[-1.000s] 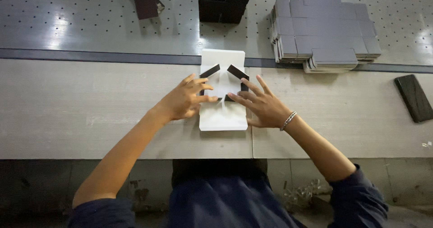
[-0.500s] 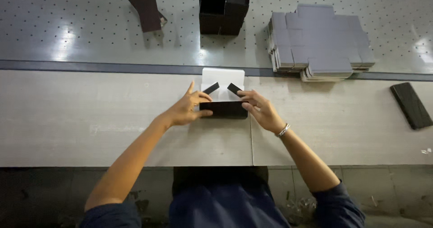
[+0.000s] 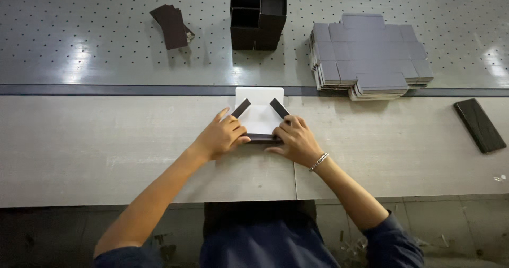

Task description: The person folds flat cardboard pieces into small rectangular boxes by hand. They fold the flaps, tuck the tabs into slots, and stack the finished boxes on the table. The process is repeated with multiple pieces.

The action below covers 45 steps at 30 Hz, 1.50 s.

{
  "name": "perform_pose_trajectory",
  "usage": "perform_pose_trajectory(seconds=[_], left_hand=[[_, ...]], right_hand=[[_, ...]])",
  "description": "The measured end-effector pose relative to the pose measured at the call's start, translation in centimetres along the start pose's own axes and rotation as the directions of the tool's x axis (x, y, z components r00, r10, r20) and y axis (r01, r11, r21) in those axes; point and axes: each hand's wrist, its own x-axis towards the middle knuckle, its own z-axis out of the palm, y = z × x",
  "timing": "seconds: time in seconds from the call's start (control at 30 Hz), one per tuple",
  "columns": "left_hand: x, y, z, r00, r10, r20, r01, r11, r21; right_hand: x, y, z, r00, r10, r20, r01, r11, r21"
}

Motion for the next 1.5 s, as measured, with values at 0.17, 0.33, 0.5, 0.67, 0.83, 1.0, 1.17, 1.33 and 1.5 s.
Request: perform_pose_trajectory(seconds=[0.17, 0.33, 0.5, 0.67, 0.83, 1.0, 1.17, 1.33, 1.5], left_hand=[[1.2, 1.5, -0.3, 0.996, 0.079, 0.045, -0.084, 0.991, 0.102], [2.0, 3.9, -1.6, 0.996, 0.028, 0.081, -0.035, 0.995, 0.093], [1.7, 6.0, 3.7, 0.989, 0.145, -0.020, -0.145, 0.989, -0.019], [1.8, 1.4, -1.2, 0.925, 0.279, 0.257, -0.239, 0.955, -0.178], [1.2, -0.2, -1.0, 0.885, 0.352, 0.304, -0.356, 0.934, -0.046], [1.8, 1.0, 0.2, 0.802, 0.593, -0.073, -0.583, 0.803, 0.121], [2.4, 2.2, -0.9, 0.813, 0.581, -0.028, -0.570, 0.806, 0.160], [2.2, 2.0, -0.2, 0.893, 0.439, 0.097, -0.447, 0.891, 0.082], [2.7, 2.7, -4.5, 0.829, 0.283, 0.482, -0.234, 0.959, -0.161]], right_hand=[[0.6, 1.2, 0.8, 0.996, -0.083, 0.038, 0.085, 0.995, -0.053], [1.2, 0.9, 1.0, 0.984, -0.122, 0.127, 0.131, 0.989, -0.069], [0.8, -1.8, 2.2, 0.966, -0.243, 0.090, 0.250, 0.964, -0.086], [1.2, -3.0, -0.4, 0.965, -0.260, -0.028, 0.260, 0.966, -0.006], [0.8, -2.8, 0.2, 0.946, -0.284, -0.155, 0.291, 0.956, 0.023], [-0.3, -1.9, 1.9, 0.927, -0.314, -0.206, 0.324, 0.946, 0.012], [-0.2, -1.7, 0.7, 0.920, -0.323, -0.220, 0.346, 0.935, 0.075], [0.7, -1.8, 0.3, 0.935, -0.311, -0.169, 0.322, 0.946, 0.042], [1.0, -1.4, 0.2, 0.939, -0.331, -0.093, 0.335, 0.942, 0.030]])
